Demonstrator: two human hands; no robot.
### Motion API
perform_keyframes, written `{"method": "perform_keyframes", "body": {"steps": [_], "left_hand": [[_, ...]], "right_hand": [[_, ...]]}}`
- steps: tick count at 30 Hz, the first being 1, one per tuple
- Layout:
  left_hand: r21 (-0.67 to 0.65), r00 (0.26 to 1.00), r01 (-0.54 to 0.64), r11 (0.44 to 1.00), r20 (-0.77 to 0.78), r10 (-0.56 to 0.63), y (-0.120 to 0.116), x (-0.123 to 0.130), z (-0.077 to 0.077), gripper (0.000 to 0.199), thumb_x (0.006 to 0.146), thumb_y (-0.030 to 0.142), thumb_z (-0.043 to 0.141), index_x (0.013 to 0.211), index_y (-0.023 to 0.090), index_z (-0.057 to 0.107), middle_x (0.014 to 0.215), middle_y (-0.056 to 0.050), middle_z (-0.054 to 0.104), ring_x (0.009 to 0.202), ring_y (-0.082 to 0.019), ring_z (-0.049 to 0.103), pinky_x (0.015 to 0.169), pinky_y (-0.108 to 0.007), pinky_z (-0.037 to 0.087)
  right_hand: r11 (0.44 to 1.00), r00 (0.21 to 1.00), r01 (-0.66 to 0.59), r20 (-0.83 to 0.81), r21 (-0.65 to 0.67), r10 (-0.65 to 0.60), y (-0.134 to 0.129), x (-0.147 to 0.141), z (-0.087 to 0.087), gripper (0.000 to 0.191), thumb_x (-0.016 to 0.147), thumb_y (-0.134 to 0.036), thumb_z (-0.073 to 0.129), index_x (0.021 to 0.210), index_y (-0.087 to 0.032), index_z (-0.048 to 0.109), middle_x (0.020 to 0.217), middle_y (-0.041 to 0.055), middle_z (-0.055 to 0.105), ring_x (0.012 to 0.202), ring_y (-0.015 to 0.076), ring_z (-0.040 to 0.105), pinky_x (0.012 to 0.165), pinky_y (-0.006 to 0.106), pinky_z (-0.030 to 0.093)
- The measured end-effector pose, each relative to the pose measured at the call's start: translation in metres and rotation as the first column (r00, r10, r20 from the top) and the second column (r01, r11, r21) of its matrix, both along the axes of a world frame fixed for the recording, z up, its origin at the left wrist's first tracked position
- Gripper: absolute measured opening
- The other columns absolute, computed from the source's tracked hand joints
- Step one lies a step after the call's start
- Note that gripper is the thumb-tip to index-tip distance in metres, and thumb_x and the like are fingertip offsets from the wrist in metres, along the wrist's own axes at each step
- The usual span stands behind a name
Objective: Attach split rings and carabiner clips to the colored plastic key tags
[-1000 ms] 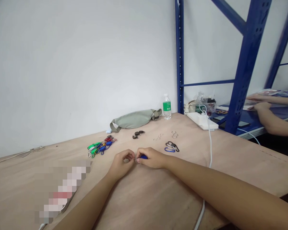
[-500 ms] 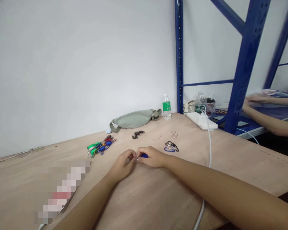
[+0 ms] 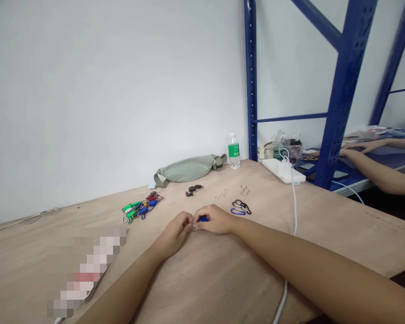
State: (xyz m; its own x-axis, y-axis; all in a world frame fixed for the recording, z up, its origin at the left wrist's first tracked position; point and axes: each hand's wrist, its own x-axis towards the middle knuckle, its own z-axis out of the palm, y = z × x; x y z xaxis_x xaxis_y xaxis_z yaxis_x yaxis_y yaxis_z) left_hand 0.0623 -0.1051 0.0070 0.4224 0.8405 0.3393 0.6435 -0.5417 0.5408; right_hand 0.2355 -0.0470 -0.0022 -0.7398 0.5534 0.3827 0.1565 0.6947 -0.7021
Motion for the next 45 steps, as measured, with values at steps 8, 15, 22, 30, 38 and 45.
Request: {"method": "perform_keyframes", "body": {"steps": [8, 15, 22, 30, 38, 45], "left_hand": [[-0.052, 1.000, 0.019, 0.998, -0.002, -0.019, -0.0010, -0.0008, 0.0022, 0.012, 0.081, 0.021, 0.035, 0.083, 0.019, 0.046, 0.081, -0.002, 0.052, 0.076, -0.014, 0.047, 0.070, -0.025, 0.038], [-0.036, 0.990, -0.055, 0.998, 0.126, 0.059, -0.0004, 0.0017, 0.0008, 0.010, 0.079, 0.024, 0.040, 0.079, 0.018, 0.049, 0.080, -0.002, 0.054, 0.072, -0.012, 0.051, 0.066, -0.024, 0.041], [-0.219, 0.944, -0.059, 0.974, 0.305, 0.126, 0.0004, 0.0038, 0.0014, 0.012, 0.076, 0.025, 0.045, 0.085, 0.017, 0.046, 0.077, 0.000, 0.055, 0.058, -0.009, 0.054, 0.058, -0.022, 0.042], [-0.253, 0.930, -0.013, 0.967, 0.353, 0.105, 0.0037, 0.0009, -0.0049, 0.026, 0.071, 0.035, 0.056, 0.089, 0.015, 0.053, 0.073, -0.002, 0.060, 0.067, -0.012, 0.056, 0.064, -0.025, 0.045], [-0.218, 0.906, -0.012, 0.976, 0.410, 0.103, 0.0074, -0.0011, -0.0073, 0.026, 0.066, 0.031, 0.063, 0.085, 0.015, 0.058, 0.085, -0.006, 0.062, 0.077, -0.015, 0.059, 0.074, -0.029, 0.048], [-0.259, 0.903, -0.025, 0.966, 0.408, 0.132, 0.0064, -0.0004, -0.0055, 0.028, 0.064, 0.033, 0.064, 0.085, 0.014, 0.063, 0.089, -0.008, 0.061, 0.075, -0.015, 0.060, 0.073, -0.030, 0.049]], "right_hand": [[0.997, 0.999, 0.032, 0.000, 0.065, -0.032, 0.0049, 0.0020, -0.0024, 0.015, 0.072, -0.024, 0.055, 0.081, -0.017, 0.066, 0.080, 0.0032, 0.066, 0.075, 0.0140, 0.058, 0.069, 0.024, 0.044], [0.979, 0.990, 0.138, -0.024, 0.148, -0.136, 0.0031, 0.0008, -0.0030, 0.015, 0.071, -0.025, 0.056, 0.077, -0.016, 0.066, 0.073, 0.0037, 0.066, 0.066, 0.0132, 0.057, 0.062, 0.023, 0.043], [0.968, 0.987, 0.160, -0.051, 0.193, -0.153, 0.0026, -0.0006, -0.0043, 0.014, 0.071, -0.026, 0.056, 0.075, -0.016, 0.066, 0.071, 0.0041, 0.065, 0.065, 0.0126, 0.057, 0.060, 0.022, 0.043], [0.962, 0.985, 0.169, -0.065, 0.216, -0.158, 0.0045, -0.0015, -0.0073, 0.013, 0.070, -0.028, 0.058, 0.073, -0.017, 0.065, 0.070, 0.0036, 0.064, 0.064, 0.0130, 0.057, 0.061, 0.023, 0.043], [0.969, 0.991, 0.125, -0.073, 0.214, -0.112, 0.0026, -0.0016, -0.0054, 0.013, 0.070, -0.028, 0.059, 0.074, -0.018, 0.066, 0.071, 0.0031, 0.065, 0.066, 0.0127, 0.057, 0.060, 0.022, 0.043], [0.965, 0.991, 0.130, -0.069, 0.230, -0.118, 0.0023, -0.0016, -0.0056, 0.012, 0.069, -0.027, 0.059, 0.074, -0.019, 0.066, 0.072, 0.0029, 0.065, 0.067, 0.0129, 0.058, 0.062, 0.023, 0.043]]}}
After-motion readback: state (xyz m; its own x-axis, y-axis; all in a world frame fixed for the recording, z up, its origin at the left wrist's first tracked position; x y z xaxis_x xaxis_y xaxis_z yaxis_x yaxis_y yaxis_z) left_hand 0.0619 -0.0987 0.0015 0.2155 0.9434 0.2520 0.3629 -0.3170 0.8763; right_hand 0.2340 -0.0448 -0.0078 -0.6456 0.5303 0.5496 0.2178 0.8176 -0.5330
